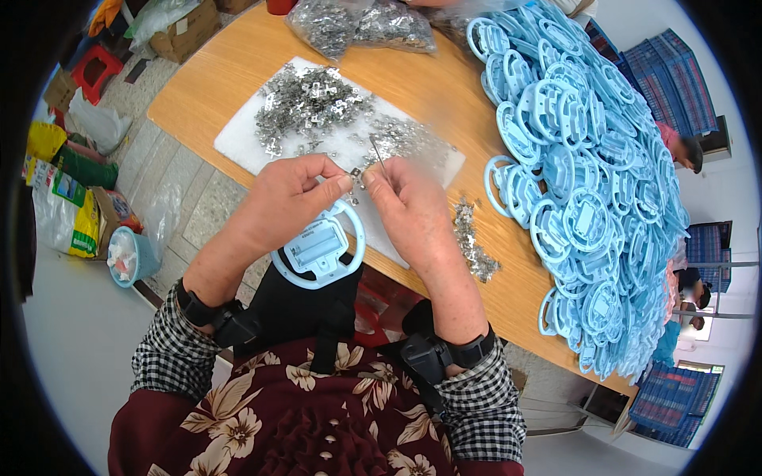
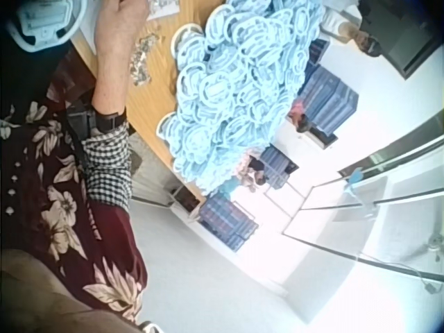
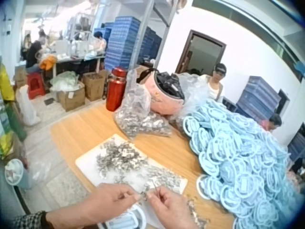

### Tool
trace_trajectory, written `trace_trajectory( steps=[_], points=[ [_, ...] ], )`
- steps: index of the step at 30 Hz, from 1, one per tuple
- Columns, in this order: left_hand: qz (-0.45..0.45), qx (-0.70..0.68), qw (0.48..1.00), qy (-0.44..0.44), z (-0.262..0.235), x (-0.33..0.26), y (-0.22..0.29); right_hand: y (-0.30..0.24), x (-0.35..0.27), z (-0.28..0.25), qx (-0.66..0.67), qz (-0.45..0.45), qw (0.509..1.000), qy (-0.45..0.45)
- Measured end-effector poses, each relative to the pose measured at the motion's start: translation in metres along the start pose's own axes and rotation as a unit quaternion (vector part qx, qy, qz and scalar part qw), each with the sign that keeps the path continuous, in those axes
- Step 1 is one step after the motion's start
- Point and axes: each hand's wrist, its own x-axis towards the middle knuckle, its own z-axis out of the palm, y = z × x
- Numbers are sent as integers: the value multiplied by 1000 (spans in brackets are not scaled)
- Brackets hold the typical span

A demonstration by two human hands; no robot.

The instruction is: Assembling blue plastic rings with silver wire/fasteners in a workshop environment.

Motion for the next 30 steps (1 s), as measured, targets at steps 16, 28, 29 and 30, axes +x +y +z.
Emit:
trace_trajectory(
  steps=[16,28,29,30],
  points=[
    [-29,71,997,14,-8,8,7,5,-9,-8,-5,26,999,26],
    [-19,-104,989,-100,25,-16,14,-1,-34,-30,94,34,992,-76],
    [-24,-105,987,-117,27,-18,15,1,-35,-32,116,47,988,-87],
    [-31,-107,984,-136,30,-22,16,3,-40,-34,137,64,984,-98]
  ],
)
